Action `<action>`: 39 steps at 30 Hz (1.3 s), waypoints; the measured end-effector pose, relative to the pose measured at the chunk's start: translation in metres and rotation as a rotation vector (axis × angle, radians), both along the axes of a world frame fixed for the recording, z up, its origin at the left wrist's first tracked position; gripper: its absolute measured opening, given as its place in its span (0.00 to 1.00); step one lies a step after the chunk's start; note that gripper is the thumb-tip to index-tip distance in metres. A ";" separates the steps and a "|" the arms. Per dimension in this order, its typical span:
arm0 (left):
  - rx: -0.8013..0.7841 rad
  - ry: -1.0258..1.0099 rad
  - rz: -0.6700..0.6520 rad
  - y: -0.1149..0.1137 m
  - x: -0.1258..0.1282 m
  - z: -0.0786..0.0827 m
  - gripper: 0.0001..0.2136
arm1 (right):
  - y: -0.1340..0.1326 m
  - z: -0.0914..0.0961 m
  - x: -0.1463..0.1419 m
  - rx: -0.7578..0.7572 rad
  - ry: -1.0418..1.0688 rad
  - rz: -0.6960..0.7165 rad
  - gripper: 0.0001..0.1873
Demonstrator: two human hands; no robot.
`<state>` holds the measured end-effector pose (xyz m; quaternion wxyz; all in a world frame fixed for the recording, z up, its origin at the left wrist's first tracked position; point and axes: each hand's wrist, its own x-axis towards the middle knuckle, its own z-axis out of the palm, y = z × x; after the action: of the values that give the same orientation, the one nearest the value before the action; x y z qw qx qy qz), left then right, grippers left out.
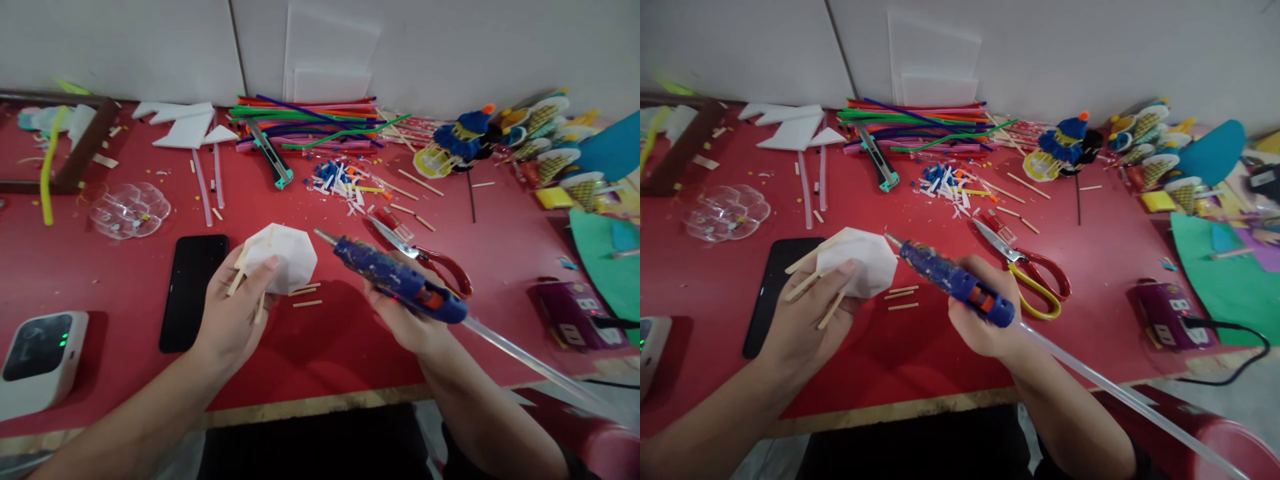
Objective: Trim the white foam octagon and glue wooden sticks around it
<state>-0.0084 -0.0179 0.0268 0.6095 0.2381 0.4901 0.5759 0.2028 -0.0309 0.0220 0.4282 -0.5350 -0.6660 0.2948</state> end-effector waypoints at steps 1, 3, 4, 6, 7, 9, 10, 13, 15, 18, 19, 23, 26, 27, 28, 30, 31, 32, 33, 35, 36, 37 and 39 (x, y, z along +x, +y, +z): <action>-0.007 -0.002 0.001 0.000 0.000 0.000 0.12 | 0.000 0.003 -0.002 0.028 -0.010 0.030 0.08; -0.014 -0.006 0.005 0.000 0.000 0.001 0.13 | 0.001 0.006 -0.004 0.091 -0.022 0.054 0.10; -0.012 -0.004 0.007 -0.001 0.000 0.001 0.13 | 0.001 0.007 -0.005 0.114 -0.035 0.053 0.10; -0.004 0.002 0.005 -0.001 0.001 0.002 0.14 | 0.002 0.008 -0.005 0.138 -0.057 0.051 0.10; 0.001 0.001 0.007 -0.001 0.001 0.002 0.14 | 0.002 0.007 -0.004 0.141 -0.061 0.050 0.10; 0.006 0.001 0.009 -0.001 0.001 0.002 0.15 | 0.003 0.007 -0.004 0.142 -0.060 0.047 0.10; 0.008 0.004 0.010 -0.001 0.001 0.001 0.15 | 0.002 0.006 -0.004 0.143 -0.055 0.045 0.10; 0.023 0.018 0.010 -0.002 0.002 0.002 0.14 | 0.002 0.005 -0.005 0.150 -0.025 0.038 0.09; 0.038 0.017 0.009 -0.002 0.003 0.002 0.14 | 0.002 0.005 -0.006 0.147 -0.009 0.033 0.09; 0.063 -0.002 0.013 -0.003 0.004 0.003 0.13 | 0.002 0.006 -0.007 0.132 -0.005 0.005 0.09; 0.070 -0.007 0.015 -0.003 0.004 0.003 0.13 | 0.002 0.006 -0.007 0.122 -0.007 -0.004 0.09; 0.056 0.010 0.024 -0.003 0.004 0.004 0.12 | 0.001 0.007 -0.007 0.097 -0.014 -0.010 0.09; 0.042 0.019 0.017 -0.002 0.004 0.005 0.12 | 0.001 0.007 -0.006 0.104 -0.023 -0.020 0.09; 0.043 0.017 0.014 -0.002 0.004 0.005 0.12 | 0.001 0.007 -0.006 0.100 -0.028 -0.023 0.09; 0.044 0.013 0.012 -0.003 0.004 0.005 0.12 | 0.001 0.008 -0.006 0.097 -0.030 -0.023 0.09; 0.040 0.007 0.011 -0.003 0.004 0.004 0.12 | 0.001 0.008 -0.006 0.083 -0.036 -0.018 0.09; 0.038 0.006 0.011 -0.004 0.004 0.004 0.12 | 0.000 0.008 -0.006 0.081 -0.034 -0.015 0.09; 0.035 0.006 0.009 -0.004 0.004 0.004 0.12 | 0.000 0.008 -0.006 0.080 -0.030 -0.016 0.08; 0.033 0.010 0.009 -0.004 0.004 0.004 0.11 | 0.000 0.008 -0.006 0.081 -0.025 -0.016 0.08; 0.035 0.022 0.014 -0.004 0.004 0.004 0.11 | 0.000 0.008 -0.006 0.079 -0.019 -0.014 0.07; 0.040 0.026 0.016 -0.004 0.004 0.004 0.12 | 0.000 0.008 -0.006 0.080 -0.018 -0.013 0.07; 0.045 0.027 0.017 -0.004 0.004 0.004 0.12 | 0.000 0.008 -0.006 0.081 -0.019 -0.014 0.07; 0.052 0.025 0.016 -0.004 0.004 0.004 0.12 | 0.000 0.007 -0.006 0.084 -0.019 -0.014 0.07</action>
<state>-0.0043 -0.0216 0.0307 0.5922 0.2573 0.4843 0.5904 0.1970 -0.0304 0.0293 0.4457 -0.5240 -0.6781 0.2586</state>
